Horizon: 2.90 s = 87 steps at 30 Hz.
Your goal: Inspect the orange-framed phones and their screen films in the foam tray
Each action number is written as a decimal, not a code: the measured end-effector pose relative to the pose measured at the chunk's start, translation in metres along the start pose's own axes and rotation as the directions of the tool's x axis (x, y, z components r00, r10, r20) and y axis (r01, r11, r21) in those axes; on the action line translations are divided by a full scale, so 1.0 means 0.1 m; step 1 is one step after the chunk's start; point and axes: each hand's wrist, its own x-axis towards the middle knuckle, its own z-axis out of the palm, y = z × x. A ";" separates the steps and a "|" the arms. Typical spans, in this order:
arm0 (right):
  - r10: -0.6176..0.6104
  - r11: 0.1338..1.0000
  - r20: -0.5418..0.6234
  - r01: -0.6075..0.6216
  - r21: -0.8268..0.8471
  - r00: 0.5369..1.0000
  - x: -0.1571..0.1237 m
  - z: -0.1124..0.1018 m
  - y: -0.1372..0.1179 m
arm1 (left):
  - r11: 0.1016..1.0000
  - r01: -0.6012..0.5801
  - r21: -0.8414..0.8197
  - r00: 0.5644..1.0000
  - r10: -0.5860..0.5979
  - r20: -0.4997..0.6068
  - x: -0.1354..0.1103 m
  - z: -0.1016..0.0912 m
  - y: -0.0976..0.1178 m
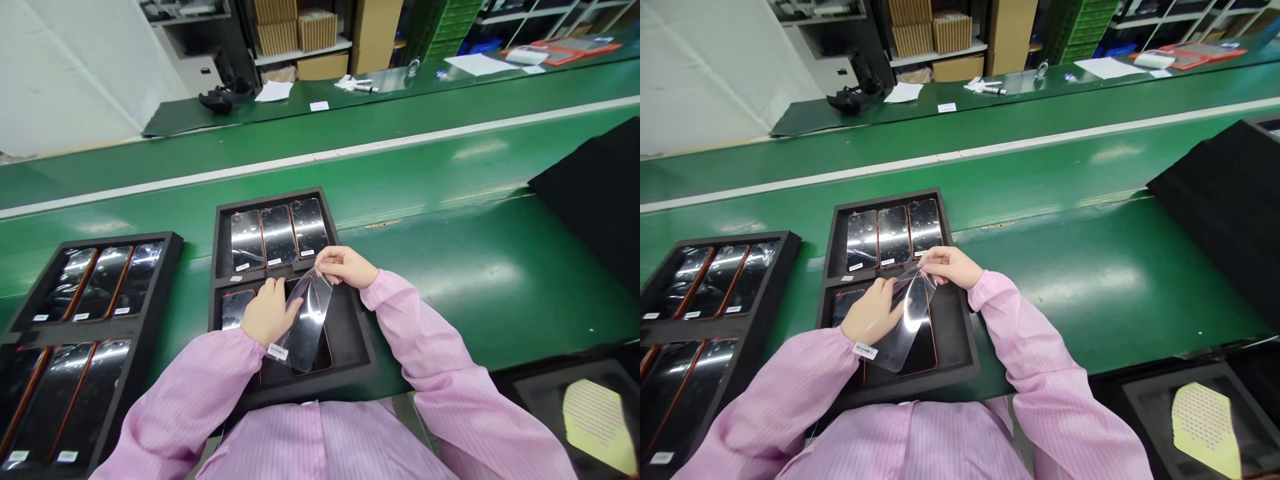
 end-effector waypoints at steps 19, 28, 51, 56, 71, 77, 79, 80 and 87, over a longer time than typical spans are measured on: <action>-0.143 0.975 -0.209 0.102 -0.197 0.967 -0.19 -0.07 -0.34 | -0.036 0.438 -0.898 0.877 0.238 0.418 -0.23 0.12 0.01; -0.176 0.909 -0.187 0.087 -0.407 0.966 -0.24 0.12 -0.43 | -0.383 0.684 -0.621 0.718 0.501 0.482 -0.15 0.12 -0.05; -0.155 0.865 -0.220 0.024 -0.500 0.963 -0.15 0.10 -0.30 | -0.332 0.686 -0.648 0.690 0.577 0.436 -0.19 0.22 -0.06; -0.150 0.879 -0.224 0.026 -0.476 0.963 -0.14 0.10 -0.30 | -0.317 0.693 -0.647 0.689 0.555 0.466 -0.19 0.19 -0.06; -0.156 0.889 -0.211 0.043 -0.456 0.965 -0.12 0.08 -0.25 | -0.317 0.667 -0.675 0.708 0.553 0.439 -0.20 0.22 -0.07; -0.138 0.885 -0.190 0.035 -0.465 0.972 -0.13 0.08 -0.24 | -0.306 0.669 -0.677 0.705 0.550 0.448 -0.20 0.25 -0.09; -0.137 0.883 -0.186 0.035 -0.468 0.973 -0.13 0.08 -0.24 | -0.295 0.662 -0.689 0.710 0.543 0.449 -0.21 0.24 -0.08; -0.141 0.882 -0.185 0.039 -0.469 0.973 -0.12 0.08 -0.25 | -0.287 0.659 -0.695 0.711 0.541 0.450 -0.21 0.23 -0.08; -0.150 0.868 -0.178 0.044 -0.494 0.973 -0.12 0.11 -0.28 | -0.269 0.619 -0.738 0.719 0.573 0.394 -0.23 0.27 -0.11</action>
